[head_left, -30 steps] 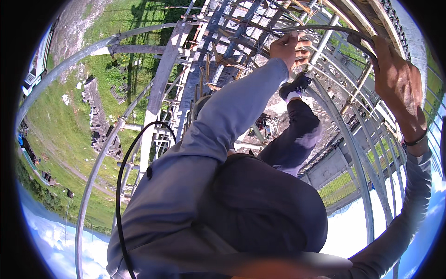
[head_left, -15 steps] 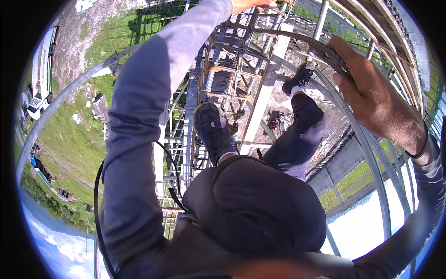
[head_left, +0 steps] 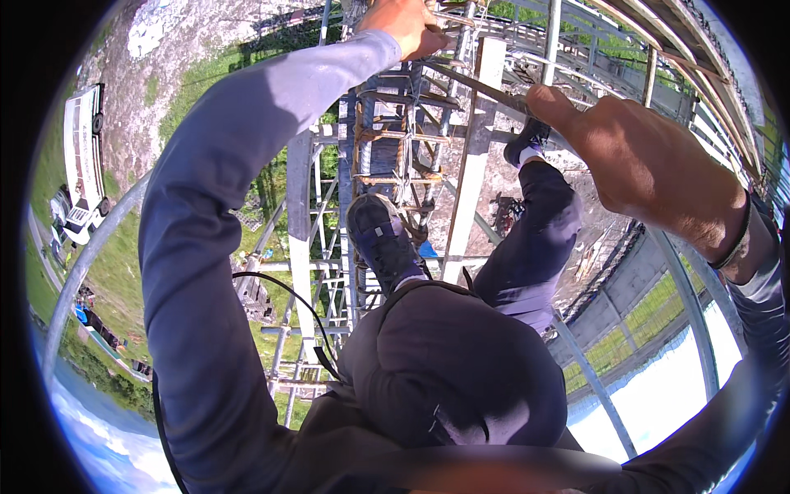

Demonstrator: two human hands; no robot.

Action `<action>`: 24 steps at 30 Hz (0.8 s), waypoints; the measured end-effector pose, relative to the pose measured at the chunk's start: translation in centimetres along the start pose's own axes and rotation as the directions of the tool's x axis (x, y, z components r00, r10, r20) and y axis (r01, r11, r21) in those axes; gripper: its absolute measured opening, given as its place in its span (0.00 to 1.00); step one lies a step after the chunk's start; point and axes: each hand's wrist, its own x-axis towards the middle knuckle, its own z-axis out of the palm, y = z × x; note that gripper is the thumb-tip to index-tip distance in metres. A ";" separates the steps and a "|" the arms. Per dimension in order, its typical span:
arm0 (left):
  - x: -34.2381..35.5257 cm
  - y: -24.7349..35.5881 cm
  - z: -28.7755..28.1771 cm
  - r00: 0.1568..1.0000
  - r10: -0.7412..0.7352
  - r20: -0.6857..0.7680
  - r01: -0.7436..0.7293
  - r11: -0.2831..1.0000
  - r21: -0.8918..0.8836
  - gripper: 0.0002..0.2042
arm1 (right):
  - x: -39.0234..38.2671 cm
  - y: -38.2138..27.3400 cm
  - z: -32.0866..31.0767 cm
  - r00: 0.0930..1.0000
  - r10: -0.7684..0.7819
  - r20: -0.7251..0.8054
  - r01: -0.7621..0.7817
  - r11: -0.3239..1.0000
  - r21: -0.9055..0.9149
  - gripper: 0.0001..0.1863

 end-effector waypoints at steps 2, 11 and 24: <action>0.1 -0.1 0.3 0.999 -0.036 -0.020 0.037 0.999 0.024 0.15 | -1.0 2.5 1.3 0.998 -0.041 -0.038 0.041 0.999 0.006 0.34; 1.3 -0.1 -0.8 0.998 -0.067 -0.013 0.068 0.997 0.029 0.14 | 1.7 14.0 4.8 0.876 -0.386 -0.288 0.251 0.876 -0.411 0.25; -0.1 -6.4 -3.2 0.968 0.028 -0.250 -0.069 0.985 -0.158 0.18 | 3.3 14.0 5.6 0.860 0.488 0.147 -0.408 0.487 0.772 0.32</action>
